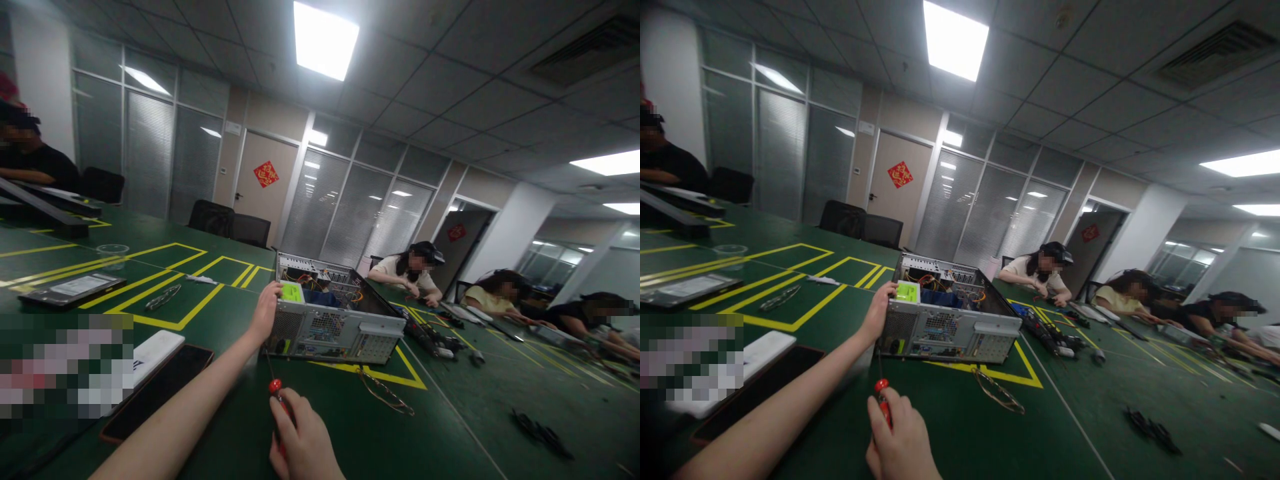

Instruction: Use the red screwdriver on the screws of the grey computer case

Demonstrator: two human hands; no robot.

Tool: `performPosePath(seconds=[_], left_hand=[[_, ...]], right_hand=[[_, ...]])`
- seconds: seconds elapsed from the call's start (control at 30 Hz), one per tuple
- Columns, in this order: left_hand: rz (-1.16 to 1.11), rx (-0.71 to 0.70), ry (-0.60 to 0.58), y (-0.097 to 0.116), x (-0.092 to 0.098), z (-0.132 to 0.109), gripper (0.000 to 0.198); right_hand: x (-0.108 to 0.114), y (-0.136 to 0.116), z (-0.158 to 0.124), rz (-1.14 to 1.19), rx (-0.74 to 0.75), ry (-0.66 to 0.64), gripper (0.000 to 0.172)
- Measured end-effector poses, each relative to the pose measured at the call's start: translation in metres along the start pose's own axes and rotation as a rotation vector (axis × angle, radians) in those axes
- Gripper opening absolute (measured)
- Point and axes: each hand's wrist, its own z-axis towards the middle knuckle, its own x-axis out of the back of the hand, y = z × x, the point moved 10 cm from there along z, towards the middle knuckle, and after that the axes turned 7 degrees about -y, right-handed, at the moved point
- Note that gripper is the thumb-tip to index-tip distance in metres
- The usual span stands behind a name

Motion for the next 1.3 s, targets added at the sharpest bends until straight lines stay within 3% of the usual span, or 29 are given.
performPosePath(seconds=[0.2,0.4,0.6,0.83,1.03,1.2,1.3], left_hand=[[-0.002,0.000,0.000,0.001,0.001,0.000,0.051],[-0.005,-0.004,0.012,0.000,0.000,0.000,0.051],[0.005,-0.007,0.006,-0.002,0.000,0.000,0.052],[0.004,-0.007,0.006,-0.005,-0.001,-0.001,0.050],[-0.009,-0.011,0.019,-0.003,0.000,0.000,0.051],[0.000,0.003,0.009,-0.004,-0.001,0.000,0.051],[-0.006,0.006,0.001,-0.005,-0.001,0.000,0.050]], right_hand=[[-0.013,0.013,0.000,0.045,-0.140,-0.111,0.046],[-0.009,0.002,-0.001,-0.066,-0.045,-0.034,0.053],[-0.024,0.012,-0.001,0.052,-0.131,-0.176,0.054],[-0.007,0.009,-0.002,0.034,-0.052,-0.027,0.063],[-0.021,0.022,-0.004,0.148,-0.178,-0.164,0.071],[-0.012,0.014,-0.003,0.098,-0.084,-0.042,0.064],[-0.012,0.009,-0.002,0.008,-0.052,-0.043,0.066]])
